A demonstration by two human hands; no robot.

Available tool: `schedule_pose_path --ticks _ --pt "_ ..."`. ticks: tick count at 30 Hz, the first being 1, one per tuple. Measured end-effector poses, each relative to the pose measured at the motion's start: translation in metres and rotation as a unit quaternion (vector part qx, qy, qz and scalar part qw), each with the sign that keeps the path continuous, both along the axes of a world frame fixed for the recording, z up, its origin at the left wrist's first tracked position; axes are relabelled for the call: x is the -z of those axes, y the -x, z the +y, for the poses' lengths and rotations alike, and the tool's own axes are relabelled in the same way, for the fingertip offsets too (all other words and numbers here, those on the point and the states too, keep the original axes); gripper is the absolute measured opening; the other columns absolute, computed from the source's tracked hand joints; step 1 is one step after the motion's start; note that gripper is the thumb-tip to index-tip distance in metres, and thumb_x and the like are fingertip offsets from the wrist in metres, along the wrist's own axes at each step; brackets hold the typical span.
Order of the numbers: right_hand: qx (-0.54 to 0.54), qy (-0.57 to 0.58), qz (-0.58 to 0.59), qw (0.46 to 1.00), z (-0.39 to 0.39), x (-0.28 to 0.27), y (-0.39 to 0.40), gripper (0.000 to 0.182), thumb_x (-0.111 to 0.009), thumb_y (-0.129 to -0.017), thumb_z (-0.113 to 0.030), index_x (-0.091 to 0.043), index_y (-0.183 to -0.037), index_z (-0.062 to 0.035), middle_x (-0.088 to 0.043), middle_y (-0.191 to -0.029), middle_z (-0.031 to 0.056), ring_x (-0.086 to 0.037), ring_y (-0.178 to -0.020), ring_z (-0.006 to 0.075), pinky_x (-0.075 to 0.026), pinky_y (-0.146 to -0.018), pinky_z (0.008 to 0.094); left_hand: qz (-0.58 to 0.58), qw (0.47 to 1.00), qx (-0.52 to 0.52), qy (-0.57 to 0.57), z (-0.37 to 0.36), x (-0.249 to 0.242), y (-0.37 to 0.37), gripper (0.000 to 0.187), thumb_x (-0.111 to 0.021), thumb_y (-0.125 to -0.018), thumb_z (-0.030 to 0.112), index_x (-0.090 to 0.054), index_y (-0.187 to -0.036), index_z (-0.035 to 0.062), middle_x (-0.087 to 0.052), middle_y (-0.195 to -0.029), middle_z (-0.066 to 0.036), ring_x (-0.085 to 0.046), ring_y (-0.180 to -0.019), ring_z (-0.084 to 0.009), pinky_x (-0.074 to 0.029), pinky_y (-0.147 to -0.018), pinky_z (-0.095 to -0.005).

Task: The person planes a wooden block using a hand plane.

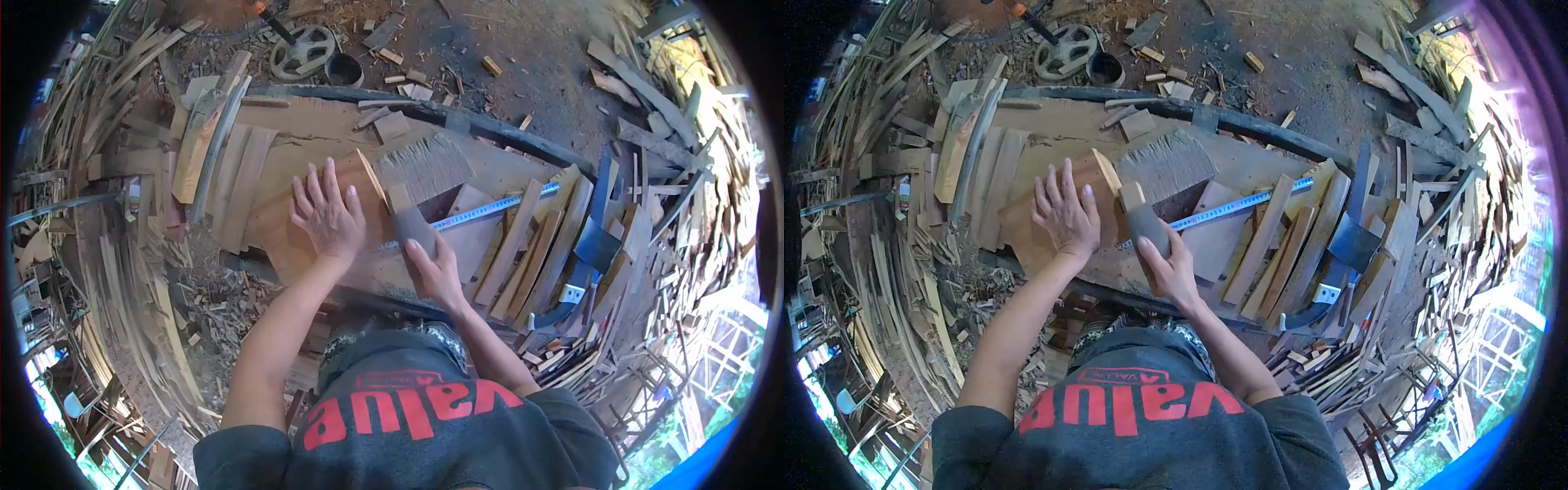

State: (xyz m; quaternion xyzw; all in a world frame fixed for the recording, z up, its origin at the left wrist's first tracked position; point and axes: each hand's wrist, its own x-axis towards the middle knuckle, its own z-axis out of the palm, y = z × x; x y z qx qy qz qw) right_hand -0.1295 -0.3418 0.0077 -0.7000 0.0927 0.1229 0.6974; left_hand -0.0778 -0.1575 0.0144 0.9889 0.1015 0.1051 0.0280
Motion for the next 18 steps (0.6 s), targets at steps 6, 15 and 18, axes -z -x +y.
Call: schedule_pose_path --ticks 6,15,18 --pt "-0.025 0.027 -0.031 0.999 0.037 -0.012 -0.105 0.057 -0.068 -0.094 -0.036 -0.057 -0.131 0.006 -0.066 -0.122 0.0255 -0.066 -0.112 0.035 -0.049 -0.097 0.0394 -0.01 1.0 0.02 0.005 0.003 0.003 0.001 0.061 -0.045 -0.1 0.042 -0.036 -0.156 0.0192 -0.036 -0.157 -0.017 -0.027 -0.145 -0.0449 -0.017 -0.113 -0.0613" --pt "-0.004 0.003 0.003 1.0 0.011 -0.002 -0.024 0.059 -0.068 -0.093 -0.034 -0.055 -0.135 0.005 -0.064 -0.126 0.026 -0.063 -0.119 0.0341 -0.047 -0.102 0.0409 0.006 1.0 0.011 -0.013 0.003 0.0 0.0 0.064 -0.046 -0.1 0.042 -0.033 -0.157 0.0187 -0.035 -0.158 -0.017 -0.027 -0.144 -0.0452 -0.019 -0.112 -0.0603" --pt "-0.029 0.026 -0.024 0.999 0.041 -0.017 -0.117 0.056 -0.069 -0.092 -0.035 -0.059 -0.129 0.0055 -0.065 -0.122 0.0289 -0.064 -0.115 0.0388 -0.049 -0.099 0.0418 0.003 1.0 0.022 -0.015 0.003 0.0 0.001 0.063 -0.046 -0.1 0.041 -0.033 -0.157 0.0179 -0.035 -0.157 -0.018 -0.026 -0.144 -0.0455 -0.019 -0.112 -0.0604"
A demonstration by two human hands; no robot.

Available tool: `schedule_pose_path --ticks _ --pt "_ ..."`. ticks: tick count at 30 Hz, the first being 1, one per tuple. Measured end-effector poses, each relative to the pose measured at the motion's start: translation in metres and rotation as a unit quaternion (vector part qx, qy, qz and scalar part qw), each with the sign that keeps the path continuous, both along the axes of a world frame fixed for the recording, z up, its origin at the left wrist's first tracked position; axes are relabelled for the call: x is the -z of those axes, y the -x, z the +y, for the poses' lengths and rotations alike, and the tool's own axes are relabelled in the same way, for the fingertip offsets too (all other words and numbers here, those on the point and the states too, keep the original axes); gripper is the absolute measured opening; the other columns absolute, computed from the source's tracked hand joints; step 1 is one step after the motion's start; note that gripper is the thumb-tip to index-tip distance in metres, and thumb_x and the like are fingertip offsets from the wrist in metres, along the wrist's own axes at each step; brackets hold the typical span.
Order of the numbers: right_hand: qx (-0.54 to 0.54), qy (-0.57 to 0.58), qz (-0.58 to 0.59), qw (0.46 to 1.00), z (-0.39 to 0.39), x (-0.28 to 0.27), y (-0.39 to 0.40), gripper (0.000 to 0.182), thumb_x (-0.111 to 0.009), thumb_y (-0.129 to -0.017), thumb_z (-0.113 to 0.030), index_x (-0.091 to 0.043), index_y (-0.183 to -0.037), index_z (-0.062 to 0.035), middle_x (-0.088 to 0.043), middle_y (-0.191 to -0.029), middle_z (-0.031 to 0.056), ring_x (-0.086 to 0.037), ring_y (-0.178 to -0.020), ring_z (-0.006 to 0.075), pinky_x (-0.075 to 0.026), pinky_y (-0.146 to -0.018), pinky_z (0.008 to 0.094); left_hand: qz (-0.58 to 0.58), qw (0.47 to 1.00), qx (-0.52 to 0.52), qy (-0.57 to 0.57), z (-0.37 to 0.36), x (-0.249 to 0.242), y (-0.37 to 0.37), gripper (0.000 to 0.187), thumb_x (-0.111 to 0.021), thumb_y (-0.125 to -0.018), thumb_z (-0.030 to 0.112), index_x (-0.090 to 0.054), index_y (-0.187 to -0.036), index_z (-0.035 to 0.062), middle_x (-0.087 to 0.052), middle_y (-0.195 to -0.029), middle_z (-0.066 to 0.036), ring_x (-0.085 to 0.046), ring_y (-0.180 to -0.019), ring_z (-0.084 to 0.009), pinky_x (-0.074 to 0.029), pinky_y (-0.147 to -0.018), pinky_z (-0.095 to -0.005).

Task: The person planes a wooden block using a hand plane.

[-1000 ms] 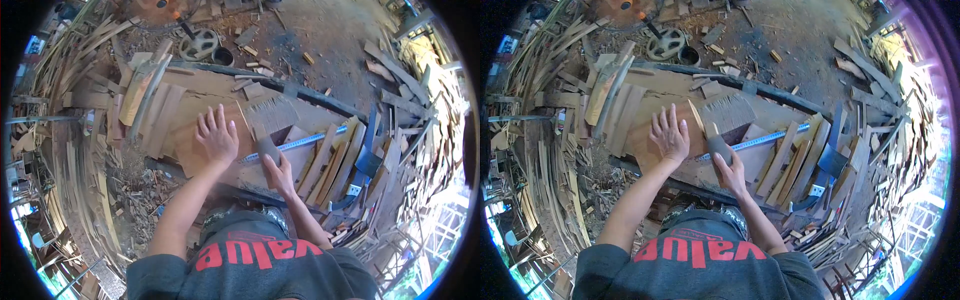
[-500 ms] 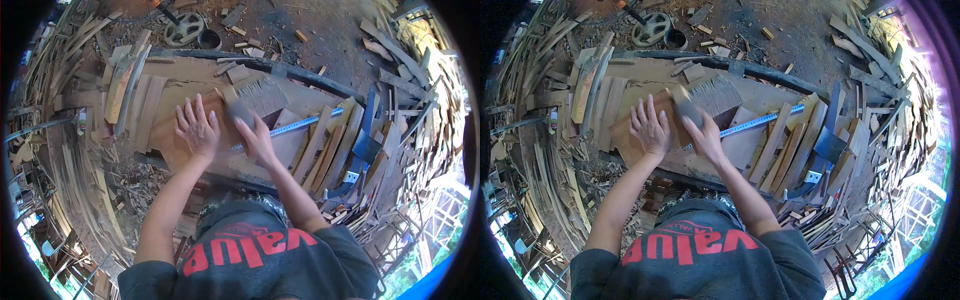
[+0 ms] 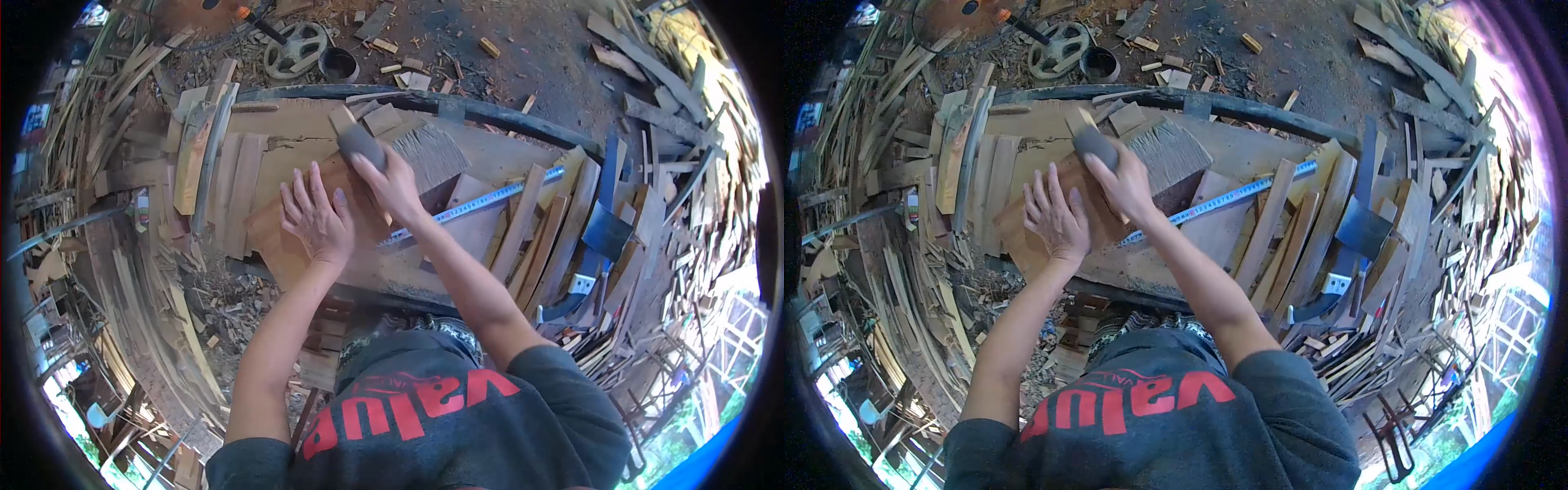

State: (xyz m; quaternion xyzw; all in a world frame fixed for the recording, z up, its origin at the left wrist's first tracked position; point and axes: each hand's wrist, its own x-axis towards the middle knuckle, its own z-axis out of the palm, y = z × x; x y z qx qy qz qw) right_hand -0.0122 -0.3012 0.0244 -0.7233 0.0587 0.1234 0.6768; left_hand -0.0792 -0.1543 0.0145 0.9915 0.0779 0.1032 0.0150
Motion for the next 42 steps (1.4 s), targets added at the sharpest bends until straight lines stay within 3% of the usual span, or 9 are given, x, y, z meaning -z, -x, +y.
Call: schedule_pose_path --ticks 6,8,13,19,22,28,34,38,42 --pt "-0.009 0.003 -0.027 1.0 -0.039 0.023 0.102 0.061 -0.068 -0.093 -0.035 -0.053 -0.135 0.0071 -0.062 -0.129 0.0282 -0.061 -0.121 0.0364 -0.046 -0.103 0.0427 0.011 1.0 -0.013 0.008 -0.003 0.002 -0.001 0.06 -0.039 -0.103 0.043 -0.03 -0.158 0.0191 -0.033 -0.158 -0.017 -0.025 -0.146 -0.0454 -0.019 -0.113 -0.0607" --pt "0.015 -0.049 0.069 0.996 -0.045 0.023 0.132 0.064 -0.068 -0.094 -0.035 -0.05 -0.138 0.008 -0.061 -0.132 0.0273 -0.06 -0.124 0.0351 -0.045 -0.106 0.043 0.015 1.0 -0.009 0.019 -0.003 -0.002 0.0 0.06 -0.038 -0.103 0.043 -0.031 -0.158 0.0193 -0.033 -0.158 -0.017 -0.025 -0.145 -0.0457 -0.02 -0.113 -0.0604" --pt "0.015 0.038 -0.038 0.998 0.005 0.017 -0.005 0.058 -0.067 -0.091 -0.042 -0.061 -0.126 0.0037 -0.066 -0.111 0.0299 -0.065 -0.107 0.0416 -0.05 -0.093 0.0438 0.012 1.0 -0.004 0.001 -0.001 -0.002 0.001 0.06 -0.039 -0.103 0.043 -0.03 -0.158 0.019 -0.033 -0.158 -0.018 -0.026 -0.145 -0.0458 -0.02 -0.113 -0.0597" --pt "-0.011 -0.027 0.073 0.997 -0.049 0.01 0.109 0.06 -0.07 -0.092 -0.036 -0.056 -0.133 0.0052 -0.065 -0.125 0.0261 -0.064 -0.117 0.0349 -0.048 -0.099 0.0416 0.011 1.0 -0.009 0.015 -0.005 -0.002 -0.002 0.06 -0.039 -0.104 0.043 -0.031 -0.158 0.0189 -0.033 -0.158 -0.018 -0.026 -0.145 -0.0449 -0.02 -0.113 -0.0597" --pt "0.009 -0.032 0.076 0.997 -0.04 0.009 0.104 0.063 -0.07 -0.092 -0.037 -0.054 -0.135 0.0066 -0.063 -0.128 0.0246 -0.062 -0.12 0.0317 -0.048 -0.101 0.0408 0.008 1.0 0.006 0.015 -0.002 -0.003 0.002 0.06 -0.039 -0.104 0.043 -0.031 -0.158 0.0188 -0.034 -0.158 -0.018 -0.027 -0.145 -0.0443 -0.02 -0.112 -0.0602" --pt "0.048 0.068 -0.075 0.994 0.011 0.025 -0.007 0.059 -0.067 -0.092 -0.039 -0.057 -0.132 0.004 -0.065 -0.118 0.0318 -0.064 -0.111 0.0437 -0.05 -0.094 0.0426 0.016 1.0 0.011 0.009 -0.001 -0.002 -0.002 0.061 -0.042 -0.102 0.041 -0.032 -0.157 0.0161 -0.032 -0.158 -0.02 -0.027 -0.144 -0.048 -0.022 -0.11 -0.0612" --pt "0.005 0.01 0.047 0.999 -0.045 0.004 0.113 0.059 -0.07 -0.09 -0.036 -0.057 -0.134 0.0011 -0.063 -0.12 0.0275 -0.063 -0.112 0.0407 -0.049 -0.097 0.045 0.035 0.999 -0.021 0.007 -0.003 -0.002 0.001 0.061 -0.037 -0.104 0.046 -0.03 -0.158 0.0181 -0.033 -0.159 -0.018 -0.027 -0.145 -0.0446 -0.02 -0.112 -0.0608" --pt "0.023 0.07 -0.086 0.994 0.006 0.025 0.003 0.059 -0.071 -0.089 -0.037 -0.057 -0.133 0.0 -0.063 -0.118 0.0286 -0.062 -0.111 0.0429 -0.049 -0.096 0.0452 0.033 0.999 -0.011 0.005 -0.001 -0.002 0.0 0.065 -0.038 -0.103 0.051 -0.029 -0.158 0.0174 -0.032 -0.159 -0.019 -0.025 -0.146 -0.0451 -0.02 -0.113 -0.0607" --pt "0.02 0.067 -0.076 0.995 -0.002 0.021 0.015 0.06 -0.07 -0.089 -0.04 -0.057 -0.134 -0.0014 -0.063 -0.116 0.0292 -0.061 -0.111 0.0436 -0.049 -0.095 0.045 0.039 0.999 -0.005 0.008 -0.004 -0.009 -0.001 0.068 -0.038 -0.102 0.055 -0.029 -0.159 0.0171 -0.031 -0.159 -0.019 -0.024 -0.146 -0.0458 -0.019 -0.113 -0.0603"
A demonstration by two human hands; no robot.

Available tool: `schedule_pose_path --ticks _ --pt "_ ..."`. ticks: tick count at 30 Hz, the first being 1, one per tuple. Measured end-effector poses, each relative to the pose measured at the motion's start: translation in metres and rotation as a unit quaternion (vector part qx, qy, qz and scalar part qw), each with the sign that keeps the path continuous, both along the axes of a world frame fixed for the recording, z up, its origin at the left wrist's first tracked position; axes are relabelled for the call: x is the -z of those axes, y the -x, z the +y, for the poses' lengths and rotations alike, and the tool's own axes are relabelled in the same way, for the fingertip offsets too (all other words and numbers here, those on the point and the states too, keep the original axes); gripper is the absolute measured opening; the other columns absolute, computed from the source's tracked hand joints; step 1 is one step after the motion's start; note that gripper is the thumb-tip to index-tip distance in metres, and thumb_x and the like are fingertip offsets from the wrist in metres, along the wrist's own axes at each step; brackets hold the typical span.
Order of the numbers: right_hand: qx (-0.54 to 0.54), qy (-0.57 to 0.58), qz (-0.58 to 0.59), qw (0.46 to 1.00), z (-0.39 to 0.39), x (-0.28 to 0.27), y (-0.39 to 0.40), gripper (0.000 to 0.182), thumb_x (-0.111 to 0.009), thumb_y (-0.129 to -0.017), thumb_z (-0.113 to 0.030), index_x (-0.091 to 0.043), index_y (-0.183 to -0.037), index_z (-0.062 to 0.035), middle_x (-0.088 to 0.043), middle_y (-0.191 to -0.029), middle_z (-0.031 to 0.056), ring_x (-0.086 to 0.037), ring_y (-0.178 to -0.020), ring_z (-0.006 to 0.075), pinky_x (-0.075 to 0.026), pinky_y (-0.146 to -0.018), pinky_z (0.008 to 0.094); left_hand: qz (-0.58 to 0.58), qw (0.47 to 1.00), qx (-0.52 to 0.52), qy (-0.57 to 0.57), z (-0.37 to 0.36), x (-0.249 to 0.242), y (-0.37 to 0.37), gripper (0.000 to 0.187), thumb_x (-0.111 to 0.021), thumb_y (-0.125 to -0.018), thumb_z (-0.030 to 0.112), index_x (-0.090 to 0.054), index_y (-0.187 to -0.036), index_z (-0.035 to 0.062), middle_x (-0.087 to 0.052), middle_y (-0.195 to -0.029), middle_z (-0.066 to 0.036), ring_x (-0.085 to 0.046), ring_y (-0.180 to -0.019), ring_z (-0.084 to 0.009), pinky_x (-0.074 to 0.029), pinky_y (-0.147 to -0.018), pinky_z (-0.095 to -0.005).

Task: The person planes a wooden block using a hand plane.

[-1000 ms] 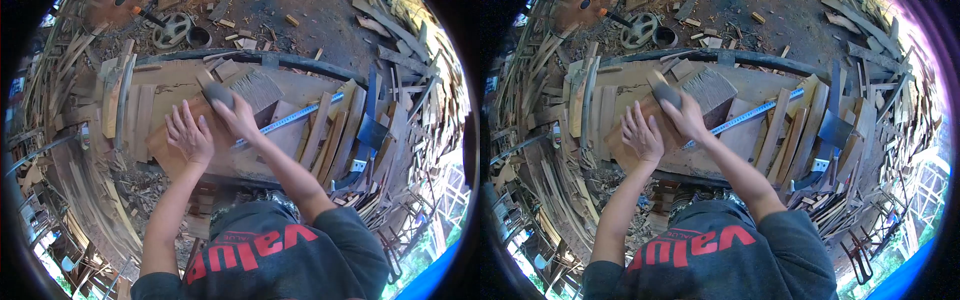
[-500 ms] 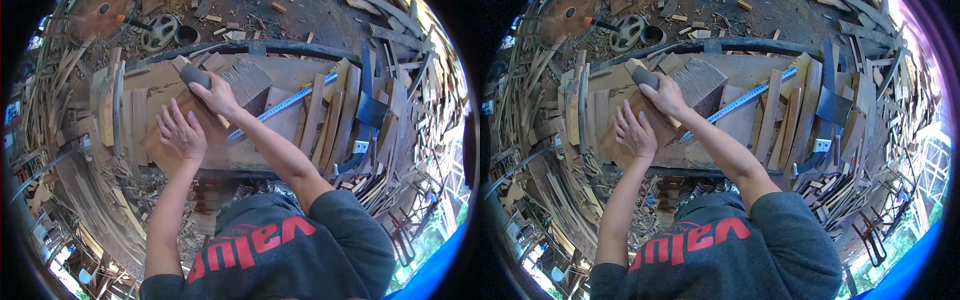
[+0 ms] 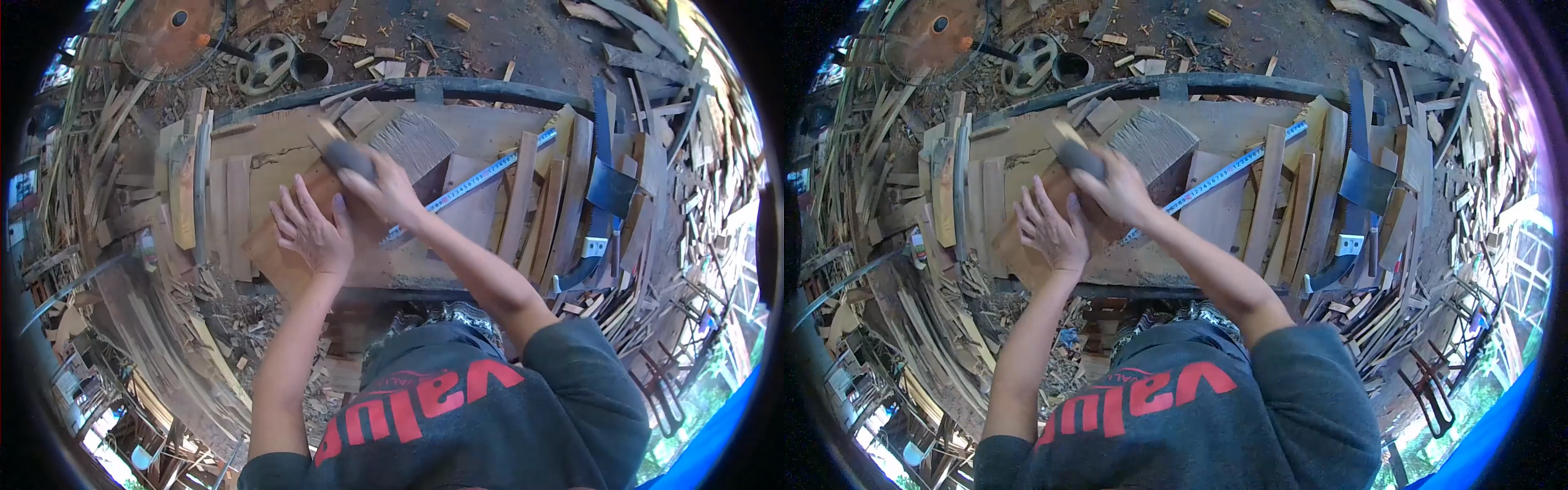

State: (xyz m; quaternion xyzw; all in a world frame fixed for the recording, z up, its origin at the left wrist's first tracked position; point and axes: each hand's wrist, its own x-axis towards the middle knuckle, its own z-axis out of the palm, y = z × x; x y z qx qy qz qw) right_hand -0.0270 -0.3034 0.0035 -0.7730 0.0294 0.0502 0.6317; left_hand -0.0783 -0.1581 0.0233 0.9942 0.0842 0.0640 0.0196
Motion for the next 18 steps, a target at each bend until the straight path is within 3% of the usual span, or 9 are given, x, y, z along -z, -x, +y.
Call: schedule_pose_path --ticks 3,6,9,12,13,15,18 --pt "-0.026 -0.03 0.058 0.998 -0.043 -0.021 0.091 0.061 -0.071 -0.09 -0.042 -0.057 -0.134 -0.002 -0.063 -0.117 0.0275 -0.062 -0.111 0.042 -0.049 -0.095 0.0451 0.005 1.0 -0.006 0.015 -0.001 0.001 0.0 0.069 -0.041 -0.102 0.054 -0.029 -0.158 0.0157 -0.03 -0.16 -0.019 -0.022 -0.146 -0.0466 -0.017 -0.113 -0.0604" --pt "-0.023 -0.031 0.068 0.997 -0.031 -0.009 0.075 0.061 -0.071 -0.09 -0.041 -0.057 -0.135 -0.0021 -0.063 -0.12 0.0269 -0.062 -0.112 0.0411 -0.048 -0.097 0.0451 0.007 1.0 0.001 0.015 0.003 0.006 0.003 0.069 -0.043 -0.101 0.052 -0.029 -0.158 0.0145 -0.029 -0.16 -0.019 -0.021 -0.146 -0.047 -0.016 -0.113 -0.0607" --pt "-0.001 -0.022 -0.017 1.0 0.013 -0.001 -0.021 0.062 -0.068 -0.09 -0.042 -0.057 -0.133 0.0008 -0.062 -0.122 0.0281 -0.061 -0.112 0.044 -0.048 -0.098 0.0453 -0.001 1.0 0.003 0.007 0.003 0.005 -0.002 0.07 -0.039 -0.102 0.054 -0.029 -0.158 0.0142 -0.029 -0.16 -0.019 -0.022 -0.146 -0.0468 -0.016 -0.113 -0.06" --pt "0.007 0.003 -0.023 1.0 0.016 0.002 -0.028 0.063 -0.067 -0.09 -0.042 -0.056 -0.132 0.002 -0.062 -0.122 0.0293 -0.06 -0.113 0.0454 -0.047 -0.098 0.0453 0.002 1.0 0.003 0.002 0.004 0.007 0.003 0.07 -0.036 -0.103 0.057 -0.029 -0.158 0.0143 -0.029 -0.16 -0.02 -0.022 -0.146 -0.0469 -0.017 -0.114 -0.06" --pt "-0.036 -0.012 -0.01 0.999 -0.002 -0.01 -0.004 0.059 -0.068 -0.092 -0.037 -0.055 -0.136 0.0004 -0.063 -0.123 0.0281 -0.062 -0.116 0.0393 -0.047 -0.1 0.043 -0.001 1.0 -0.001 0.003 0.004 0.009 0.002 0.07 -0.035 -0.103 0.057 -0.029 -0.158 0.0146 -0.029 -0.16 -0.02 -0.022 -0.146 -0.047 -0.017 -0.114 -0.0604" --pt "-0.037 -0.039 0.005 0.999 -0.03 -0.007 0.063 0.064 -0.07 -0.089 -0.039 -0.054 -0.137 0.0013 -0.062 -0.121 0.0283 -0.061 -0.112 0.0418 -0.047 -0.098 0.0471 0.0 1.0 0.0 0.005 0.002 0.007 0.0 0.07 -0.04 -0.102 0.054 -0.029 -0.158 0.0144 -0.029 -0.16 -0.019 -0.022 -0.146 -0.0464 -0.017 -0.113 -0.0602" --pt "-0.022 0.01 0.048 0.999 -0.037 -0.015 0.09 0.064 -0.071 -0.089 -0.039 -0.054 -0.137 0.0011 -0.063 -0.119 0.0264 -0.062 -0.111 0.0394 -0.047 -0.097 0.0473 0.009 1.0 0.0 0.001 0.001 0.007 0.002 0.071 -0.046 -0.1 0.051 -0.029 -0.158 0.0143 -0.029 -0.16 -0.018 -0.022 -0.146 -0.0459 -0.017 -0.113 -0.0604"
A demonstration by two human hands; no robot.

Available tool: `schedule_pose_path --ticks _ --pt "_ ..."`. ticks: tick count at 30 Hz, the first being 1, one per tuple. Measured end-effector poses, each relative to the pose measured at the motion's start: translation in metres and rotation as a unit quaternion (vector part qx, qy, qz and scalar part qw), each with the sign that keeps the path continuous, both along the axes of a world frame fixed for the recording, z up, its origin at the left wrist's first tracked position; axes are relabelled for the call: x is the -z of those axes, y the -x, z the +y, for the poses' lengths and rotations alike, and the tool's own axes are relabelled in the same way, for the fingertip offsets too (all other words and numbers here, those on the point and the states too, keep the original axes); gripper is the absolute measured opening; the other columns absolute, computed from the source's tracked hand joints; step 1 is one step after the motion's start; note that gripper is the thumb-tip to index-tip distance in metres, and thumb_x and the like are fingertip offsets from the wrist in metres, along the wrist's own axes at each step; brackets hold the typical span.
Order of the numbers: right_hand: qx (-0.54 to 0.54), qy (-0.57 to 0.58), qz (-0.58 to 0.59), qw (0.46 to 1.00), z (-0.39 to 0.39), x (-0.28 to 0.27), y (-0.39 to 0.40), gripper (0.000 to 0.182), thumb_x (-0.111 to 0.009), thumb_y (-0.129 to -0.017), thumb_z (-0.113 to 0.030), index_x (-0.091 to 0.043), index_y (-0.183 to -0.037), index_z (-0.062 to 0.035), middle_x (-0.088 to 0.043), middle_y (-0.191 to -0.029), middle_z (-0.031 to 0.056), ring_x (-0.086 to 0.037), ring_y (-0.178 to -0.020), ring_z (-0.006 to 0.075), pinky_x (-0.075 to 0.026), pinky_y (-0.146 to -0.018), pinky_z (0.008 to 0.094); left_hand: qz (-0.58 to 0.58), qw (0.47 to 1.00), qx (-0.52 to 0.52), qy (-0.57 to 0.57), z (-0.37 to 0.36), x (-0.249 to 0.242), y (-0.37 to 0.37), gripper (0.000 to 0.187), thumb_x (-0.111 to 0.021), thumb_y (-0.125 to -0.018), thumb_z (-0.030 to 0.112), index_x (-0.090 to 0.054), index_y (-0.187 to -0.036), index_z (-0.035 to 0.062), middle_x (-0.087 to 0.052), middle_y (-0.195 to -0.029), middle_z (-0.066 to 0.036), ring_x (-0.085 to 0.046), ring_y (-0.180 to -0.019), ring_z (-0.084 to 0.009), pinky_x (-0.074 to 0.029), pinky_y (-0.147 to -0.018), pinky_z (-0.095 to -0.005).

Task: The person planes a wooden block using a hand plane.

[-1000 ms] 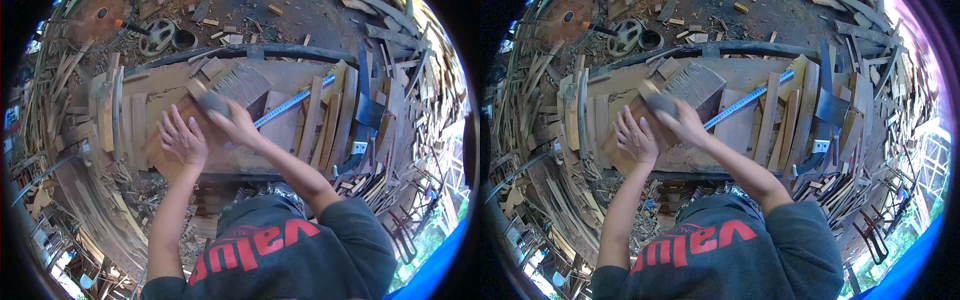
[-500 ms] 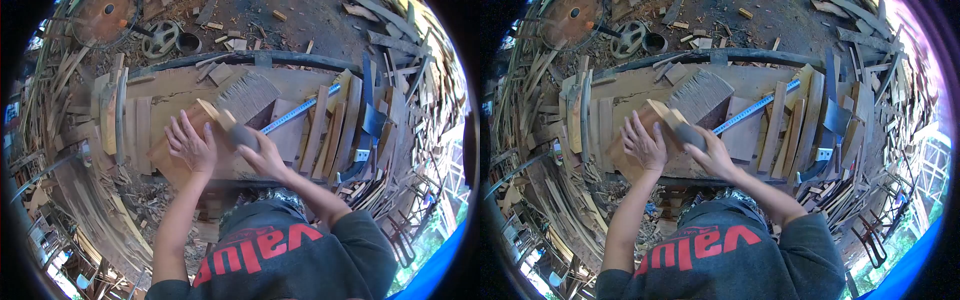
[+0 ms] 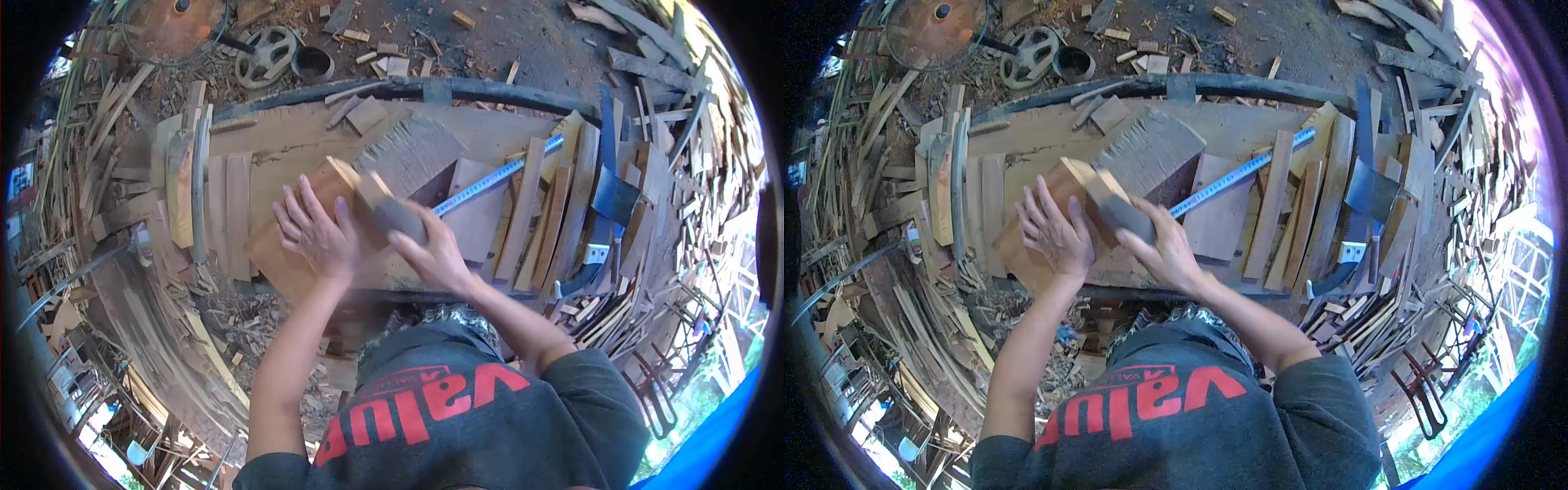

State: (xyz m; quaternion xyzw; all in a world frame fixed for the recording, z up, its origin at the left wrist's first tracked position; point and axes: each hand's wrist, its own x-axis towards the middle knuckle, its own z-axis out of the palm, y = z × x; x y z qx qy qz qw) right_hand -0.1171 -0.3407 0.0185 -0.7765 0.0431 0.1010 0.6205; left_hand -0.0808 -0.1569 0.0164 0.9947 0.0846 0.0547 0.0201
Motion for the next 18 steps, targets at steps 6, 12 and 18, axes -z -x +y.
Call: schedule_pose_path --ticks 6,12,18 --pt "0.043 0.0 -0.099 0.994 0.063 0.007 -0.123 0.063 -0.071 -0.088 -0.041 -0.056 -0.135 -0.0013 -0.062 -0.119 0.0286 -0.06 -0.11 0.046 -0.048 -0.098 0.0464 -0.004 1.0 -0.009 -0.019 0.004 0.004 -0.003 0.069 -0.04 -0.1 0.054 -0.03 -0.158 0.0172 -0.03 -0.16 -0.018 -0.023 -0.147 -0.0447 -0.019 -0.113 -0.0604" --pt "-0.023 -0.021 -0.003 1.0 -0.004 -0.004 -0.002 0.061 -0.072 -0.089 -0.038 -0.057 -0.135 -0.0004 -0.062 -0.121 0.0271 -0.061 -0.115 0.0402 -0.048 -0.098 0.045 -0.024 1.0 -0.003 0.015 0.0 -0.001 -0.003 0.07 -0.04 -0.101 0.054 -0.03 -0.158 0.0154 -0.03 -0.159 -0.02 -0.023 -0.146 -0.0467 -0.017 -0.113 -0.0609" --pt "0.039 -0.081 -0.054 0.995 0.06 0.019 -0.122 0.065 -0.071 -0.087 -0.043 -0.058 -0.133 0.0009 -0.062 -0.123 0.0286 -0.06 -0.117 0.0424 -0.047 -0.101 0.0444 -0.027 1.0 0.011 0.005 0.004 0.004 -0.004 0.071 -0.038 -0.101 0.057 -0.031 -0.158 0.0142 -0.03 -0.159 -0.02 -0.022 -0.146 -0.0471 -0.017 -0.113 -0.061"
